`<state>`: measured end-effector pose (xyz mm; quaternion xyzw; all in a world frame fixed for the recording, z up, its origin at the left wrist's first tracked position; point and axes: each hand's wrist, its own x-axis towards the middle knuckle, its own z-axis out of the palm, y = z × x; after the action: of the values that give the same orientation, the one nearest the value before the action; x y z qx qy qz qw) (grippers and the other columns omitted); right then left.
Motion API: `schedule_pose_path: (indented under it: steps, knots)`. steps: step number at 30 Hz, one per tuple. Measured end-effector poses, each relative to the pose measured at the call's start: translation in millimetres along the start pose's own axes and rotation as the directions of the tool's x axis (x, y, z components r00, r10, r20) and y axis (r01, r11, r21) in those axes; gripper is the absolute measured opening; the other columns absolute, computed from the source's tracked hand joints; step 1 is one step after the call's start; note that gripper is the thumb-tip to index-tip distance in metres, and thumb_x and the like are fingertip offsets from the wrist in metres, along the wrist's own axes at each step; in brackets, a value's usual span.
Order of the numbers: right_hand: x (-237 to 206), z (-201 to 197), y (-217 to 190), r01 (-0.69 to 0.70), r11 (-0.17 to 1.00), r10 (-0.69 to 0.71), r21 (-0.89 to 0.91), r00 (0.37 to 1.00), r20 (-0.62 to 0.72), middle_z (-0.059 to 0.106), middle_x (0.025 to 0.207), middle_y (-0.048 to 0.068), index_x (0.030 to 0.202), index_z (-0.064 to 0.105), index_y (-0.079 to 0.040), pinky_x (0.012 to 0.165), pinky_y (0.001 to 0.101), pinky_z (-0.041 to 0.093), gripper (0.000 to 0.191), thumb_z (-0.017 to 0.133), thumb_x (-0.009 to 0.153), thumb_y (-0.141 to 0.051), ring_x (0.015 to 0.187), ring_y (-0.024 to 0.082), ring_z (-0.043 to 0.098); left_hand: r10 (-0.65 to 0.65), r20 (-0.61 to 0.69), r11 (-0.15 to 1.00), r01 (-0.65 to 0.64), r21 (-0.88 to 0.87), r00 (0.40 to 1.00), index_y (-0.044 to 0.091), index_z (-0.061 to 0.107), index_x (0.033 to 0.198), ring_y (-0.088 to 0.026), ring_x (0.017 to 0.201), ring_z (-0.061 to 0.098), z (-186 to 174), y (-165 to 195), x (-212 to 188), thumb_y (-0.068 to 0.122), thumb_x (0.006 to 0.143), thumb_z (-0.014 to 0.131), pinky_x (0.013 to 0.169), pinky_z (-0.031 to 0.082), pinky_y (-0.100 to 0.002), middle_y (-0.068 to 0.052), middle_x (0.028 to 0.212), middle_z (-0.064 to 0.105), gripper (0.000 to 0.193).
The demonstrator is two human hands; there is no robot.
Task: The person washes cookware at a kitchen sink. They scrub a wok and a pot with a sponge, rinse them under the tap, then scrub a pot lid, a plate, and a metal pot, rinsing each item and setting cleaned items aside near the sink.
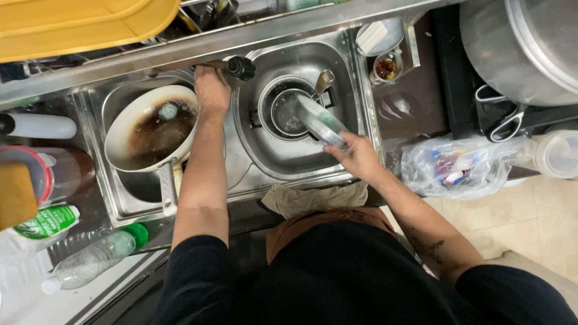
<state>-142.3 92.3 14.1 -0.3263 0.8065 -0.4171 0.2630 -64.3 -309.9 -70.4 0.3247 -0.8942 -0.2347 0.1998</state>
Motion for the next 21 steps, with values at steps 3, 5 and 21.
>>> schedule_pose_path:
  steps: [3, 5, 21]
  knots:
    - [-2, -2, 2, -0.084, 0.996, 0.084, -0.019, 0.996, -0.018, 0.068, 0.065, 0.009, 0.103, 0.074, -0.008, 0.047, 0.0318, 0.042, 0.023, 0.080, 0.090, -0.026, 0.048, 0.011, 0.053, -0.046, 0.039, 0.998, 0.044, 0.040, 0.998, 0.003, 0.070, 0.109, -0.041, 0.116, 0.059, -4, 5, -12, 0.006, 0.093, 0.066, 0.103, 0.047, -0.047, -0.023, 0.116, 0.067, 0.017]
    - [-2, -5, 0, -0.090, 0.995, 0.088, -0.046, 0.995, -0.053, 0.066, 0.062, 0.008, 0.105, 0.074, -0.008, 0.048, 0.0321, 0.042, 0.025, 0.081, 0.090, -0.027, 0.048, 0.012, 0.052, 0.009, -0.003, 1.000, -0.009, -0.018, 1.000, 0.000, 0.066, 0.113, -0.044, 0.117, 0.057, -8, 17, -15, 0.005, 0.083, 0.073, 0.101, 0.046, -0.049, -0.025, 0.117, 0.064, 0.031]
    - [4, 22, -17, 0.200, 0.970, -0.205, -0.136, 0.979, -0.022, 0.069, 0.081, 0.011, 0.101, 0.074, -0.006, 0.064, 0.0362, 0.054, 0.020, 0.081, 0.089, -0.020, 0.067, 0.023, 0.068, -0.200, 0.829, 0.003, 0.846, -0.533, 0.522, 0.005, 0.054, 0.143, -0.036, 0.120, 0.061, 15, 96, -105, 0.059, 0.088, 0.063, 0.103, 0.042, -0.049, -0.016, 0.134, 0.065, 0.078]
